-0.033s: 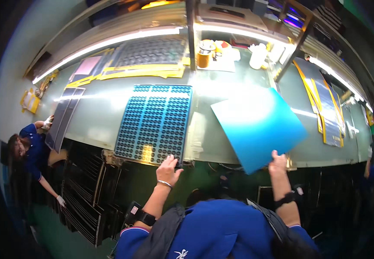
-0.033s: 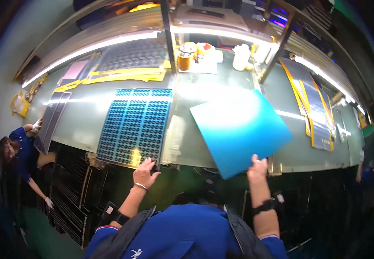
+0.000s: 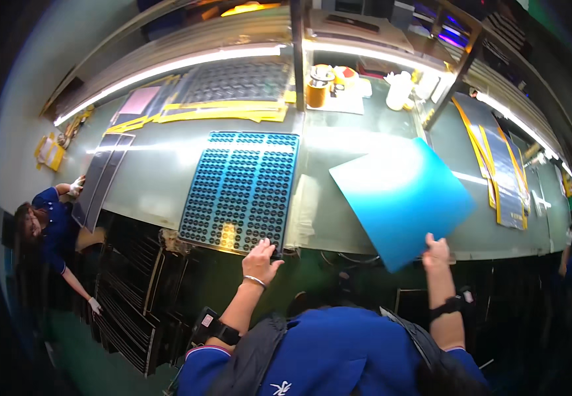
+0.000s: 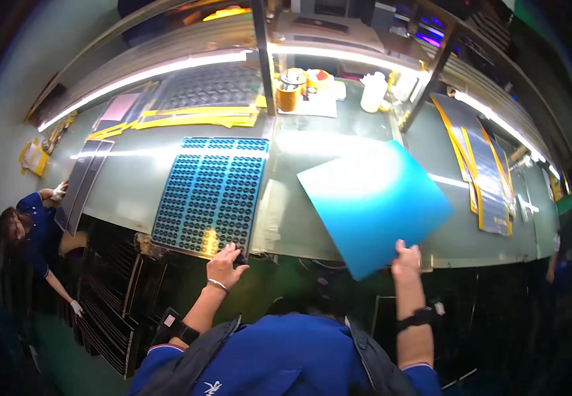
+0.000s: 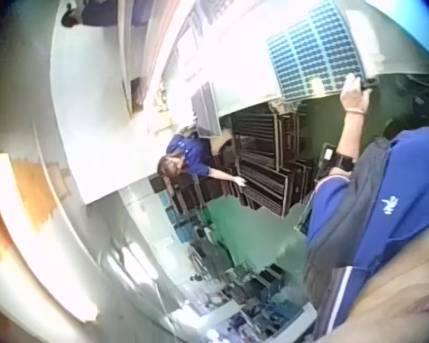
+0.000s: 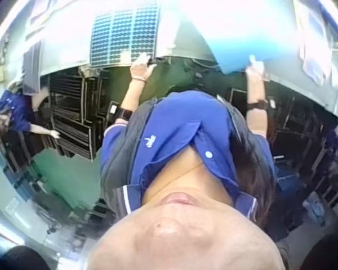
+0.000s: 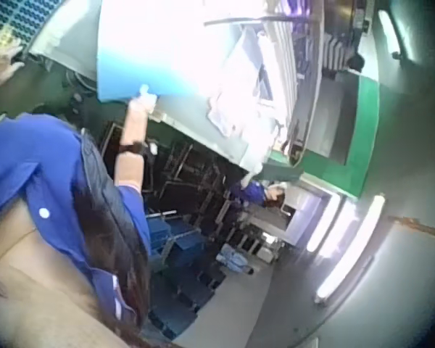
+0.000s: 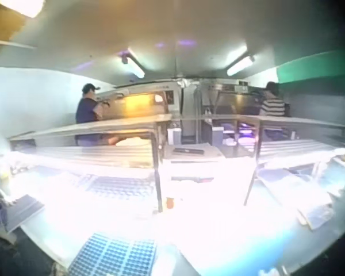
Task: Aligning black stenciled metal sheets with blue backing plates on a production line and sorting them into frames.
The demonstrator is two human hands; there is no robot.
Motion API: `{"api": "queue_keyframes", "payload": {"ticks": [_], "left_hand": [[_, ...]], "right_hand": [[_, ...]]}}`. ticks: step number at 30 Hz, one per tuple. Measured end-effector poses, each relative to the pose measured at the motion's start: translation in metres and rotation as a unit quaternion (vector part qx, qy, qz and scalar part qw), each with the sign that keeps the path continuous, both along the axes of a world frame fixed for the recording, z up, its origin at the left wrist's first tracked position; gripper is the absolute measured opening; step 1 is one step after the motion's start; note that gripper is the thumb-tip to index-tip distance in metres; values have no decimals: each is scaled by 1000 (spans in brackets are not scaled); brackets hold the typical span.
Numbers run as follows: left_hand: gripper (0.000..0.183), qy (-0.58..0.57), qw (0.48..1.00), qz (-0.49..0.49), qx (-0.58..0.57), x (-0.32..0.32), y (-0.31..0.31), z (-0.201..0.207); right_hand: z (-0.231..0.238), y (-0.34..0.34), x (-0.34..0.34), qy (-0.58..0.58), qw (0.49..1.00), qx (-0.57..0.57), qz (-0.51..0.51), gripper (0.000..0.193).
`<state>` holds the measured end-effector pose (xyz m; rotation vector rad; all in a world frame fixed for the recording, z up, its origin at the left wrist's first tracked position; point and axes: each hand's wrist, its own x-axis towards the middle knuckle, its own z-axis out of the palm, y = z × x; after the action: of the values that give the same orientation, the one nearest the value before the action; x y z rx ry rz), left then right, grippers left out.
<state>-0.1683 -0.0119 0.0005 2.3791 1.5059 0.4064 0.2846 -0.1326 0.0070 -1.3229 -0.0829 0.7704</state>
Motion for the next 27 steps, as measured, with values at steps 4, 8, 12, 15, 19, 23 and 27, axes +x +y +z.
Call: {"api": "queue_keyframes", "payload": {"ticks": [4, 8, 12, 15, 19, 23, 27], "left_hand": [[51, 44, 998, -7, -40, -4, 3, 6], [50, 32, 999, -9, -30, -1, 7, 4], [52, 43, 998, -9, -51, 2, 13, 6], [51, 43, 999, -14, -26, 7, 17, 0], [51, 32, 998, -1, -47, 1, 13, 7], [52, 41, 996, 37, -72, -1, 7, 15], [48, 10, 998, 11, -68, 0, 10, 9]], "right_hand": [[69, -35, 65, -66, 986, -55, 143, 21], [97, -35, 114, -118, 962, -60, 240, 19], [120, -16, 122, -193, 941, -139, 241, 22], [124, -8, 143, -196, 921, -113, 316, 29], [147, 41, 154, -193, 875, -165, 413, 38], [172, 108, 153, -325, 767, -276, 479, 46], [178, 174, 145, -507, 633, -265, 521, 46]]}}
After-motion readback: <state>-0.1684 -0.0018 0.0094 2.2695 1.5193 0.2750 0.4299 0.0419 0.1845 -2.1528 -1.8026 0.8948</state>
